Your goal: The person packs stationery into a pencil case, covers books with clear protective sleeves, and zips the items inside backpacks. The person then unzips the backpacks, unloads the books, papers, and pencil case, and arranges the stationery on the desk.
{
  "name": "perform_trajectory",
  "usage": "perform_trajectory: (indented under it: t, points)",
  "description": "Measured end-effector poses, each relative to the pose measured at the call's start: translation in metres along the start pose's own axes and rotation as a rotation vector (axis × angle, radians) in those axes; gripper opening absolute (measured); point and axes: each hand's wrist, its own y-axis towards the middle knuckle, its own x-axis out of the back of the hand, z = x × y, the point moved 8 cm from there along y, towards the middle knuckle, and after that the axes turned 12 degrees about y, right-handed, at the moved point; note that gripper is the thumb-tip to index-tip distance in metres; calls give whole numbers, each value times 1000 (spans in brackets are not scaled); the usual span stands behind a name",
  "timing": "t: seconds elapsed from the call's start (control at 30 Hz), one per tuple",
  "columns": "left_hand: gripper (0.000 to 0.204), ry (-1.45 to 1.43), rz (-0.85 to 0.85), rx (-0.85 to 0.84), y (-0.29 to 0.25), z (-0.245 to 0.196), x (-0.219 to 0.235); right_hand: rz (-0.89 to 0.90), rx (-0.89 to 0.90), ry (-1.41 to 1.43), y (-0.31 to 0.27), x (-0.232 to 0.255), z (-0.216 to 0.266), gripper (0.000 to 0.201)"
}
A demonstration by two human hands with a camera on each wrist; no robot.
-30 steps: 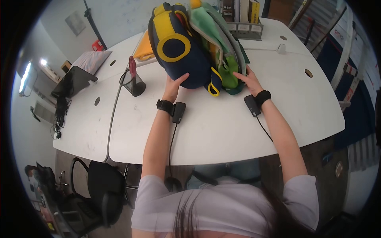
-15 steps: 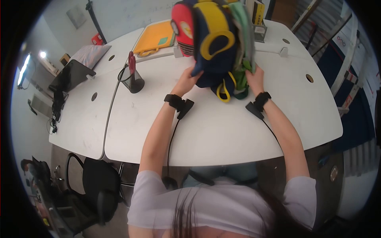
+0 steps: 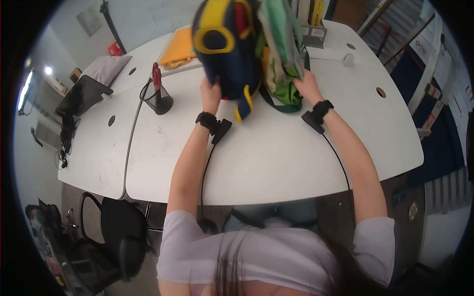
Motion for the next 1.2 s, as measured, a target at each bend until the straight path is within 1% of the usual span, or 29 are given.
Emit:
perform_trajectory:
  t: [0.03,0.1,0.13,0.2,0.23,0.27,0.3,0.33,0.4,0.43,0.47,0.5,0.53,0.6,0.67,0.7,0.77,0.8,0.83,0.9,0.93,0.97,1.0,1.03,1.1,1.13,1.2]
  points:
    - [21,-2,-16,107,0,4,7,-13,46,-63,-1,-4,5,40]
    - [24,-34,47,160,-2,9,9,-5,12,-41,-3,-5,6,41]
    - [24,-28,48,158,-5,2,13,25,-1,1,-4,-7,6,44]
    - [30,-86,187,199,-14,-9,10,55,-9,49,-3,-9,7,47]
    - [30,-81,188,197,-14,-7,12,72,16,72,-3,-10,8,51]
    - [33,-175,252,250,-17,-2,6,89,40,94,-5,-11,7,54]
    - [37,-272,315,302,-21,2,0,89,39,94,-6,-11,5,54]
    - [37,-272,315,302,-22,-1,3,56,58,96,-8,-8,7,56]
    - [41,-151,541,521,-40,8,-4,22,84,95,-12,-4,12,57]
    - [41,-154,537,514,-41,4,-2,34,-82,58,-17,-3,8,59]
    - [43,-172,585,531,-45,0,-5,45,-250,22,-22,-3,0,60]
    - [45,-189,635,552,-51,-2,-8,44,-249,23,-17,-2,-9,60]
    - [46,-270,655,552,-54,-3,-10,62,-215,-21,-10,-2,-26,62]
    - [47,-288,638,538,-53,1,-11,70,-175,-64,0,-1,-40,64]
    - [47,-315,627,531,-55,0,-13,82,-248,180,-2,2,-45,65]
    - [48,-289,640,537,-56,1,-12,77,-247,172,-4,5,-46,65]
    - [50,-275,653,530,-55,1,-12,128,-341,222,-19,2,-35,70]
    - [51,-252,682,442,-54,-3,-11,169,-264,330,-25,-2,-28,76]
    - [53,-229,705,353,-54,-8,-11,166,-251,322,-31,1,-29,76]
    - [54,-263,686,352,-57,-15,-6,122,-193,498,-39,7,-27,72]
    - [55,-242,703,348,-60,-16,-6,134,-176,489,-39,8,-27,72]
    - [55,-222,718,345,-61,-15,-5,132,-265,706,-40,7,-35,66]
    - [58,-205,750,376,-62,-4,-7,133,-357,919,-42,4,-41,61]
    - [58,-220,723,371,-59,4,-6,157,-343,903,-42,4,-46,61]
    - [58,-192,808,422,-62,17,-11,83,-419,1054,-42,3,-65,54]
    - [58,-201,788,424,-62,16,-10,104,-416,1045,-42,2,-60,54]
    - [60,-316,725,431,-63,13,-11,26,-440,873,-47,5,-61,55]
